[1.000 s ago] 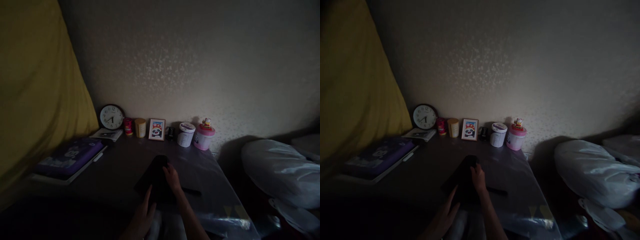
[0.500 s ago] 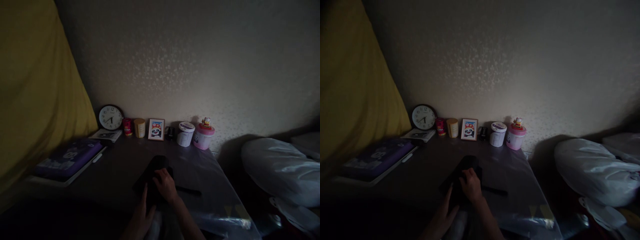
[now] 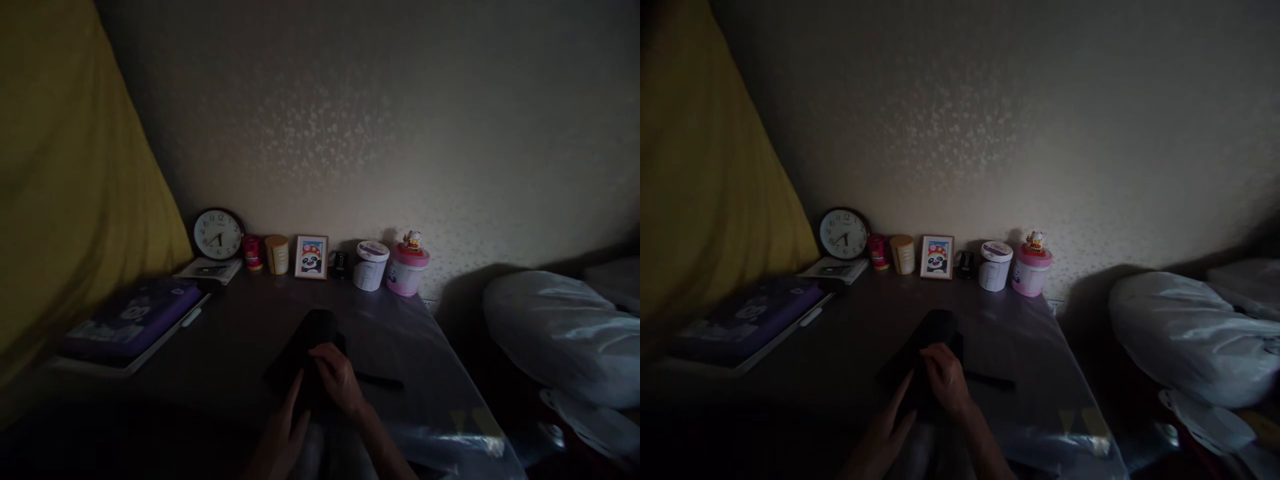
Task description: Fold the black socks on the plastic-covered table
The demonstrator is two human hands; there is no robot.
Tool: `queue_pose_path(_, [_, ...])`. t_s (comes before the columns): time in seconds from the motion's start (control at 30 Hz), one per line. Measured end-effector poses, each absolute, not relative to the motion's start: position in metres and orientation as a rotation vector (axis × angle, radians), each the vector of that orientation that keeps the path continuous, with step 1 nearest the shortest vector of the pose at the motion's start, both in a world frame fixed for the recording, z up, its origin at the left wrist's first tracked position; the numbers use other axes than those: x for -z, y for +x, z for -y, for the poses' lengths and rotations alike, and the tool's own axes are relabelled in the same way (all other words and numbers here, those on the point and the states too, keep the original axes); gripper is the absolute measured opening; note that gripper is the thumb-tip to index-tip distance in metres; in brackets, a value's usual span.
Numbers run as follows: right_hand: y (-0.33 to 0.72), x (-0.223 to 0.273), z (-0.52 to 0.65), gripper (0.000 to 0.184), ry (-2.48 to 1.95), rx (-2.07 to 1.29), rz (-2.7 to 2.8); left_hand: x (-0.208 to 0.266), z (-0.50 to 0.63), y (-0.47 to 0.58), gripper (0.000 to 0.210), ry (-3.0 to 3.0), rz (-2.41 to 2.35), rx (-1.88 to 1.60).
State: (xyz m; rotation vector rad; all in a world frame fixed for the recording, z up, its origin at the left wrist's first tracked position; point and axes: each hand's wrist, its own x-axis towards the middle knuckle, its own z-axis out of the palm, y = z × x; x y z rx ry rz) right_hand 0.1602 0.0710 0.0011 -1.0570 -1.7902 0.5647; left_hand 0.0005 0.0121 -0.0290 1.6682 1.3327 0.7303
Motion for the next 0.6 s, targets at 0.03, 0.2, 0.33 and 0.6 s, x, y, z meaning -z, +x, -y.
queue_pose_path(0.03, [0.163,0.001,-0.072,0.022,-1.059,-0.545,1.769,0.029,-0.012,0.000,0.063,1.667,-1.331,-0.726])
queue_pose_path(0.2, [0.169,0.015,-0.098,0.022,-1.127,-0.320,1.845,0.029,-0.014,-0.005,0.063,1.649,-1.318,-0.761])
queue_pose_path(0.33, [0.180,0.019,-0.139,0.025,-1.290,-0.257,1.767,0.031,-0.016,-0.008,0.065,1.617,-1.304,-0.758])
queue_pose_path(0.6, [0.234,0.033,-0.145,0.028,-1.688,-0.441,1.407,0.038,-0.018,-0.012,0.071,1.503,-1.265,-0.864])
